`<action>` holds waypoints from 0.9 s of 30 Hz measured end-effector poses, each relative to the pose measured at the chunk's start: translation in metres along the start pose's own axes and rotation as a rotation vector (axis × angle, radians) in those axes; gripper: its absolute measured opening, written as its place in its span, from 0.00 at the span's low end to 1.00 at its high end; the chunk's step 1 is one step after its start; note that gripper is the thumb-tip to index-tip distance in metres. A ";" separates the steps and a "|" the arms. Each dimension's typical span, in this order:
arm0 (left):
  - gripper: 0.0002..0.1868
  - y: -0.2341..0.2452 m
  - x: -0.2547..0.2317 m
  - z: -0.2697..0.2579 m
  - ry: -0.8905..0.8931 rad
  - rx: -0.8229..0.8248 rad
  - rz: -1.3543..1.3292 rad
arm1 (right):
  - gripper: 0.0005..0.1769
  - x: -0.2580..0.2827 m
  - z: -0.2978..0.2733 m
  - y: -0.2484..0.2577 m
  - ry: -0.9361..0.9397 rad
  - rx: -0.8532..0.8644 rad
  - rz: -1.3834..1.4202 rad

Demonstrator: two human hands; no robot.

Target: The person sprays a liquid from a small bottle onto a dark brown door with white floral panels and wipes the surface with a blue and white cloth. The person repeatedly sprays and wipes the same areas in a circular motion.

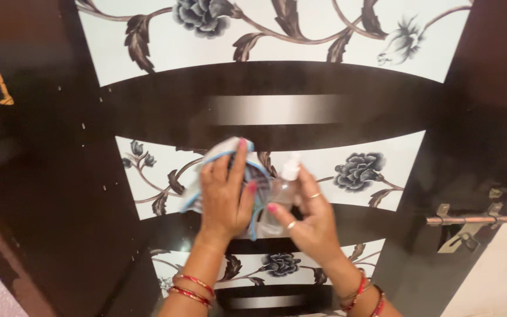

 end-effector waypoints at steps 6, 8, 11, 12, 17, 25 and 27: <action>0.38 0.038 0.016 0.097 0.179 -0.364 0.574 | 0.46 0.012 0.008 0.062 0.111 -0.133 -0.268; 0.38 0.036 0.013 0.116 0.178 -0.436 0.543 | 0.45 0.015 0.009 0.067 0.146 -0.078 -0.334; 0.38 0.019 0.009 0.101 0.072 -0.334 0.431 | 0.44 0.018 0.009 0.066 0.134 0.001 -0.329; 0.39 0.011 0.010 0.082 0.021 -0.263 0.386 | 0.46 0.017 0.008 0.064 0.116 0.010 -0.328; 0.36 0.000 0.026 -0.022 -0.386 0.098 0.430 | 0.45 0.014 0.000 0.056 0.082 0.052 -0.442; 0.39 0.055 0.058 0.077 0.125 -0.194 0.522 | 0.43 0.027 0.037 0.068 0.377 0.033 -0.681; 0.40 0.040 0.040 0.102 0.128 -0.395 0.435 | 0.45 0.027 0.061 0.092 0.323 -0.014 -0.448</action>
Point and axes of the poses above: each hand's wrist, its own z-axis towards the middle knuckle, its own y-axis out of the back of the hand, x = y × z, the point moved 4 cm from there along z, towards the middle knuckle, and after that the axes turned 13 degrees about y, right-handed, at the moved point
